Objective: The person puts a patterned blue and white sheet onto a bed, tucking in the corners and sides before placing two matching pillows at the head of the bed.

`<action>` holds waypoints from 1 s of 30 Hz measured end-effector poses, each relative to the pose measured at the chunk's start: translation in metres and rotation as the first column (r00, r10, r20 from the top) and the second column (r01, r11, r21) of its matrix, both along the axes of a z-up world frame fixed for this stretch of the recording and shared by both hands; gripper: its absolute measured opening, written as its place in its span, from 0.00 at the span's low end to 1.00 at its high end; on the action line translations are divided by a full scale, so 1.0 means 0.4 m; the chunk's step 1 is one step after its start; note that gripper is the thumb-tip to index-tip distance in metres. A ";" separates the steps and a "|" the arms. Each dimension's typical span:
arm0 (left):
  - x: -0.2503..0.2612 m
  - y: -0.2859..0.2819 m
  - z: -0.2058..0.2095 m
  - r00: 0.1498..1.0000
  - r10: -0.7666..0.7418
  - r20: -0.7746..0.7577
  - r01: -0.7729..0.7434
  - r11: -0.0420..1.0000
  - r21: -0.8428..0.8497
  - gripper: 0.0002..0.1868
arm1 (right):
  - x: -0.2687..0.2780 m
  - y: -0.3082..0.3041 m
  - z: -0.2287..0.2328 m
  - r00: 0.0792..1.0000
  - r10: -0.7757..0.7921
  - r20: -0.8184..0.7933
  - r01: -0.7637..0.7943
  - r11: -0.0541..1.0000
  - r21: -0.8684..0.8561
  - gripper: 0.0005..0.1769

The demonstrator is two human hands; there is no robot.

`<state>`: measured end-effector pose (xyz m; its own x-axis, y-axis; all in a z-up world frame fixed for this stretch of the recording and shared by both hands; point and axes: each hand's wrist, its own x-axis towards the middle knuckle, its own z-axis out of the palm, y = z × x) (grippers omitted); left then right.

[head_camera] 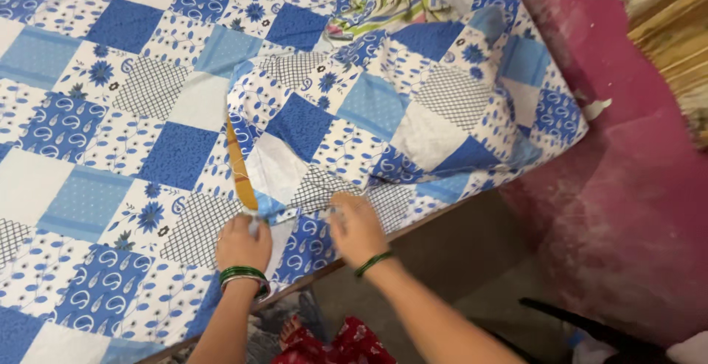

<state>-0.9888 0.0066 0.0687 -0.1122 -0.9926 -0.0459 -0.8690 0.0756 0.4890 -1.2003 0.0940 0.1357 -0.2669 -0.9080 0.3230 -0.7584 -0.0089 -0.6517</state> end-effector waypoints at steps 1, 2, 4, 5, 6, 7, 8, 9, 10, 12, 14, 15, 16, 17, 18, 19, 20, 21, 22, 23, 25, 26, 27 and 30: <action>-0.007 -0.003 -0.002 0.986 0.107 -0.131 -0.096 0.991 0.091 0.25 | -0.050 -0.007 0.020 0.999 -0.049 -0.008 0.048 0.999 -0.020 0.14; -0.020 -0.006 -0.002 0.985 0.108 -0.137 -0.096 0.991 0.092 0.25 | -0.104 -0.017 0.041 0.995 -0.101 -0.017 0.100 0.994 -0.043 0.13; -0.044 -0.020 0.005 0.927 0.116 -0.357 -0.169 0.978 -0.122 0.37 | -0.218 -0.062 0.086 0.979 -0.167 -0.117 0.151 0.979 -0.136 0.12; -0.053 -0.034 0.014 0.926 0.112 -0.360 -0.165 0.979 -0.120 0.37 | -0.265 -0.079 0.105 0.974 -0.197 -0.115 0.182 0.975 -0.129 0.13; -0.067 -0.068 0.024 0.923 0.142 -0.357 -0.201 0.971 -0.133 0.42 | -0.310 -0.102 0.122 0.967 -0.229 -0.113 0.215 0.968 -0.130 0.14; -0.083 -0.106 0.033 0.919 0.172 -0.354 -0.236 0.961 -0.147 0.48 | -0.350 -0.125 0.134 0.965 -0.236 -0.117 0.220 0.966 -0.136 0.14; -0.099 -0.152 0.042 0.919 0.162 -0.360 -0.229 0.961 -0.152 0.48 | -0.388 -0.150 0.142 0.959 -0.252 -0.131 0.238 0.965 -0.114 0.15; -0.113 -0.203 0.048 0.898 0.239 -0.370 -0.280 0.958 -0.060 0.52 | -0.427 -0.174 0.146 0.953 -0.267 -0.146 0.255 0.962 -0.092 0.16; -0.114 -0.247 0.052 0.878 0.309 -0.365 -0.320 0.947 0.033 0.56 | -0.459 -0.191 0.141 0.949 -0.282 -0.143 0.271 0.958 -0.096 0.16; -0.133 -0.331 0.051 0.846 0.362 -0.391 -0.324 0.932 0.162 0.59 | -0.526 -0.233 0.120 0.906 -0.368 -0.211 0.372 0.928 -0.021 0.24; -0.144 -0.399 0.046 0.815 0.416 -0.404 -0.317 0.903 0.291 0.62 | -0.588 -0.268 0.094 0.869 -0.387 -0.309 0.401 0.916 -0.019 0.23; -0.149 -0.415 0.041 0.855 0.437 -0.280 -0.349 0.883 0.312 0.58 | -0.605 -0.280 0.082 0.832 -0.375 -0.410 0.409 0.913 -0.006 0.22; -0.152 -0.430 0.036 0.878 0.454 -0.152 -0.390 0.862 0.323 0.55 | -0.609 -0.290 0.072 0.828 -0.387 -0.405 0.420 0.907 -0.008 0.22; -0.155 -0.444 0.031 0.884 0.442 -0.151 -0.380 0.869 0.318 0.55 | -0.603 -0.290 0.069 0.820 -0.433 -0.373 0.487 0.871 0.060 0.18; -0.162 -0.452 0.025 0.845 0.494 -0.204 -0.394 0.834 0.385 0.52 | -0.600 -0.294 0.077 0.809 -0.475 -0.345 0.543 0.830 0.130 0.14; -0.171 -0.460 0.020 0.800 0.545 -0.252 -0.400 0.797 0.452 0.48 | -0.597 -0.301 0.094 0.806 -0.483 -0.342 0.550 0.826 0.127 0.14; -0.182 -0.462 0.017 0.803 0.540 -0.252 -0.397 0.800 0.450 0.48 | -0.594 -0.306 0.116 0.807 -0.522 -0.276 0.584 0.776 0.238 0.12; -0.197 -0.463 0.020 0.761 0.539 -0.362 -0.246 0.755 0.608 0.44 | -0.592 -0.312 0.143 0.798 -0.563 -0.213 0.601 0.719 0.349 0.11; -0.209 -0.467 0.031 0.695 0.554 -0.458 -0.071 0.687 0.723 0.39 | -0.587 -0.319 0.171 0.799 -0.564 -0.210 0.600 0.719 0.351 0.11; -0.235 -0.464 0.047 0.697 0.554 -0.455 -0.074 0.687 0.723 0.39 | -0.582 -0.324 0.201 0.779 -0.534 -0.329 0.625 0.703 0.339 0.15; -0.295 -0.438 0.094 0.484 0.630 -0.607 0.068 0.664 0.744 0.31 | -0.591 -0.344 0.257 0.755 -0.490 -0.437 0.639 0.698 0.323 0.20; -0.301 -0.431 0.122 0.481 0.635 -0.605 0.057 0.666 0.744 0.31 | -0.606 -0.354 0.281 0.674 -0.563 -0.478 0.736 0.570 0.366 0.40; -0.307 -0.424 0.146 0.572 0.558 -0.602 0.030 0.719 0.695 0.29 | -0.625 -0.366 0.296 0.582 -0.620 -0.526 0.813 0.426 0.396 0.60; -0.339 -0.407 0.177 0.516 0.485 -0.706 0.070 0.798 0.599 0.29 | -0.730 -0.347 0.301 0.692 -0.638 -0.338 0.643 0.330 0.692 0.83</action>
<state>-1.1243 -0.1562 0.1396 -0.1663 -0.8299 -0.5325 -0.0252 -0.5363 0.8437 -1.4923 -0.0446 0.2561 -0.8746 -0.3539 -0.3315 -0.3154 0.9344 -0.1657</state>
